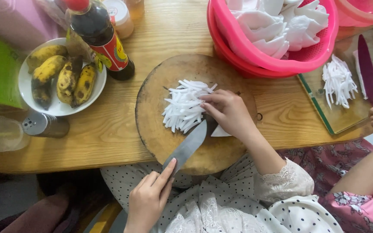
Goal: Slicing white coconut meat into thin strips on a wooden cutting board using a knife
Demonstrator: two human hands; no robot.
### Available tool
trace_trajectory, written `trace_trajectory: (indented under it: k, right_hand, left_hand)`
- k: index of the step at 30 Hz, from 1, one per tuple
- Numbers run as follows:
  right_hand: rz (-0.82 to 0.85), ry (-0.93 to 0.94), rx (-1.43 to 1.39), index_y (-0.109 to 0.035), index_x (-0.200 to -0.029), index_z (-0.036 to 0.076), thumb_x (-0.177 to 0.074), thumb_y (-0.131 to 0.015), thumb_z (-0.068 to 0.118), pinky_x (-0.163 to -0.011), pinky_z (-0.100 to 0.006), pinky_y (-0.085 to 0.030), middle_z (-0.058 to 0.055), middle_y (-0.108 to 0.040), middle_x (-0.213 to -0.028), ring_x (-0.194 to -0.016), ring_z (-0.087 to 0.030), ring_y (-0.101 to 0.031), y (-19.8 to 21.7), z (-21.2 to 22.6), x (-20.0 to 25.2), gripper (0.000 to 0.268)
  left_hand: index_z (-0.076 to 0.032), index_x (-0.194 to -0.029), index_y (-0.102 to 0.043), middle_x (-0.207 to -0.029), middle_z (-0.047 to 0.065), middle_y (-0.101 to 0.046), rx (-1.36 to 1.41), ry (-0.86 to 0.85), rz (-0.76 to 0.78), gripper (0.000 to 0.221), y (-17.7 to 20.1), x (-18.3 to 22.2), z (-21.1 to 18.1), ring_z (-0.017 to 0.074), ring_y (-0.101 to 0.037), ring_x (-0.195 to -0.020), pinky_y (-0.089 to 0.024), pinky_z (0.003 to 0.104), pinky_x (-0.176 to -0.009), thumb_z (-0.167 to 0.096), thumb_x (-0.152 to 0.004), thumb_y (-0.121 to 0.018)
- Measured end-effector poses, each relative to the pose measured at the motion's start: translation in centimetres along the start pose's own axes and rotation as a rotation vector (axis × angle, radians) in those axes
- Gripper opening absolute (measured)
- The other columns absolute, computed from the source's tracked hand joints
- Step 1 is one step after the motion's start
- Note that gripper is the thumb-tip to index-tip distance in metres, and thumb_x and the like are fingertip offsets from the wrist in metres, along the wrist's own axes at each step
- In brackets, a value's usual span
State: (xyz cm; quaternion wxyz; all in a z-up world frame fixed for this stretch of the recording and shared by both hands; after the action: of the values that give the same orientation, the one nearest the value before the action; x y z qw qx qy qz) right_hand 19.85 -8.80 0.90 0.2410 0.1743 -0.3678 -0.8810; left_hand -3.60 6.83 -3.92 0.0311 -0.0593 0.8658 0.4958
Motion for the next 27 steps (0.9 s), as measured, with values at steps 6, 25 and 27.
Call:
trace_trajectory:
  k: [6,25,27]
  right_hand:
    - [-0.211,0.101,-0.027,-0.07,-0.111,0.002,-0.097,-0.06,0.005,-0.081,-0.032,-0.051,-0.011,-0.07,-0.102,-0.093,-0.023,-0.066,5.0,1.1,3.0,0.018]
    - [-0.078,0.24,0.346,-0.063,-0.122,0.004,-0.096,-0.061,0.024,-0.101,-0.046,-0.049,-0.013,-0.063,-0.129,-0.119,-0.032,-0.061,1.5,0.2,10.8,0.033]
    - [-0.081,0.203,0.338,-0.066,-0.119,0.006,-0.095,-0.061,0.026,-0.101,-0.044,-0.047,-0.011,-0.065,-0.126,-0.118,-0.03,-0.062,1.5,0.1,10.6,0.032]
  left_hand:
    - [-0.026,-0.147,-0.042,-0.069,-0.003,-0.053,0.229,0.043,0.049,0.054,-0.8,-0.3,0.2,0.0143,-0.05,-0.052,-0.044,0.031,-0.045,-0.026,-0.095,-0.056]
    - [-0.01,-0.146,-0.037,-0.066,-0.001,-0.064,0.894,0.086,0.186,0.054,-2.4,-6.1,-4.4,0.009,-0.061,-0.047,-0.054,0.021,-0.049,-0.025,-0.095,-0.05]
    - [-0.015,-0.148,-0.037,-0.066,-0.002,-0.066,0.886,0.162,0.299,0.058,-2.6,-6.4,-4.5,0.0106,-0.062,-0.049,-0.054,0.024,-0.051,-0.028,-0.094,-0.049]
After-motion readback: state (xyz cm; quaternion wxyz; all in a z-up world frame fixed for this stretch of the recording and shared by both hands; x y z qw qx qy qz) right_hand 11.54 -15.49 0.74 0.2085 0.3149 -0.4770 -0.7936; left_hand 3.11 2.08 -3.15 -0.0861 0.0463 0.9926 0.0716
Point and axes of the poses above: each hand's wrist, its own x-axis away from the middle knuckle, its own y-axis out of the back of the hand, z = x × y, the point moved 5 cm from there along -x, towards the middle knuckle
